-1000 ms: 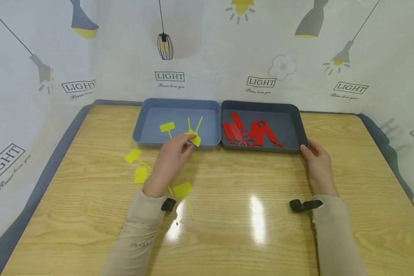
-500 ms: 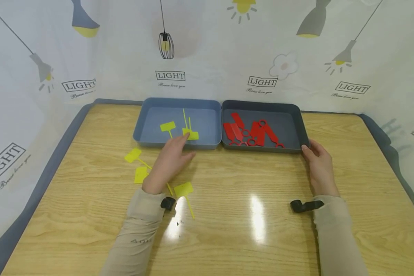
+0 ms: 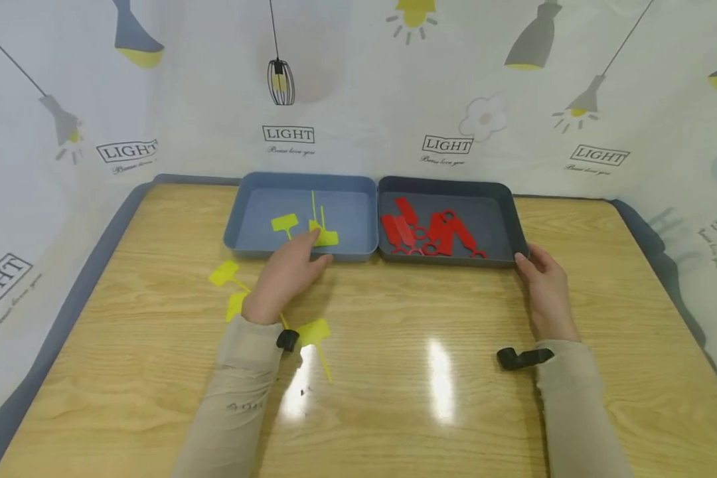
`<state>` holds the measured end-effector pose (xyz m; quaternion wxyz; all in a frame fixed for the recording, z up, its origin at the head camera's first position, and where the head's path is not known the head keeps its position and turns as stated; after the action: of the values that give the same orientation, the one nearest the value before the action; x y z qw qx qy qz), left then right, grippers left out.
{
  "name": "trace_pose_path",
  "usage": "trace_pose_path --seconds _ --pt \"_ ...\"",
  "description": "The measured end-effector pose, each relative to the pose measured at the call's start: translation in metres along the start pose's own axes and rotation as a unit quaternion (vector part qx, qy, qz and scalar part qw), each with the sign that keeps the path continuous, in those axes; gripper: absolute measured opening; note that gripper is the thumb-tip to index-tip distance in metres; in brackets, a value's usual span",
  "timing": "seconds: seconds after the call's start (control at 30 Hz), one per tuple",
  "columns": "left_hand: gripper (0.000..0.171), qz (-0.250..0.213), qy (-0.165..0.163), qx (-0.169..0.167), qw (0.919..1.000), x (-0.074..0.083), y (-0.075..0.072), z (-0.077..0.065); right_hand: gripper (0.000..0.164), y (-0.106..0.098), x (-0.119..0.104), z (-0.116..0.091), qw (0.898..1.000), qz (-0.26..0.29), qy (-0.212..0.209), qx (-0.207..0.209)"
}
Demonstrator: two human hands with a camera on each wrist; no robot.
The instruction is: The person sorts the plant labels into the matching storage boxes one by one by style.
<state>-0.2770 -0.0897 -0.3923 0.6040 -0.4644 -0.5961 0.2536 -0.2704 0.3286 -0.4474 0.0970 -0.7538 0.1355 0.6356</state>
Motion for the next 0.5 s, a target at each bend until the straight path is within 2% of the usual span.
trace_pose_path --seconds 0.23,0.5 --pt "0.056 0.046 -0.009 -0.011 0.9988 0.003 -0.003 0.009 0.057 0.0 0.001 0.0 1.0 -0.001 -0.005 0.0" --pt "0.055 0.02 -0.017 -0.053 0.9983 -0.001 0.006 0.026 0.058 -0.001 0.0 -0.001 1.0 -0.018 -0.001 -0.002"
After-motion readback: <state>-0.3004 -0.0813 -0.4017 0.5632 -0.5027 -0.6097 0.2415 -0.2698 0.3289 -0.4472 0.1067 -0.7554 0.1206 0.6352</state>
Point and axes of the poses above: each hand's wrist, its own z-axis towards the middle knuckle, its own y-axis out of the palm, x = y × z, the point moved 10 cm from there along z, towards the middle knuckle, and after that the axes turned 2 degrees about z, right-handed, at the moved point
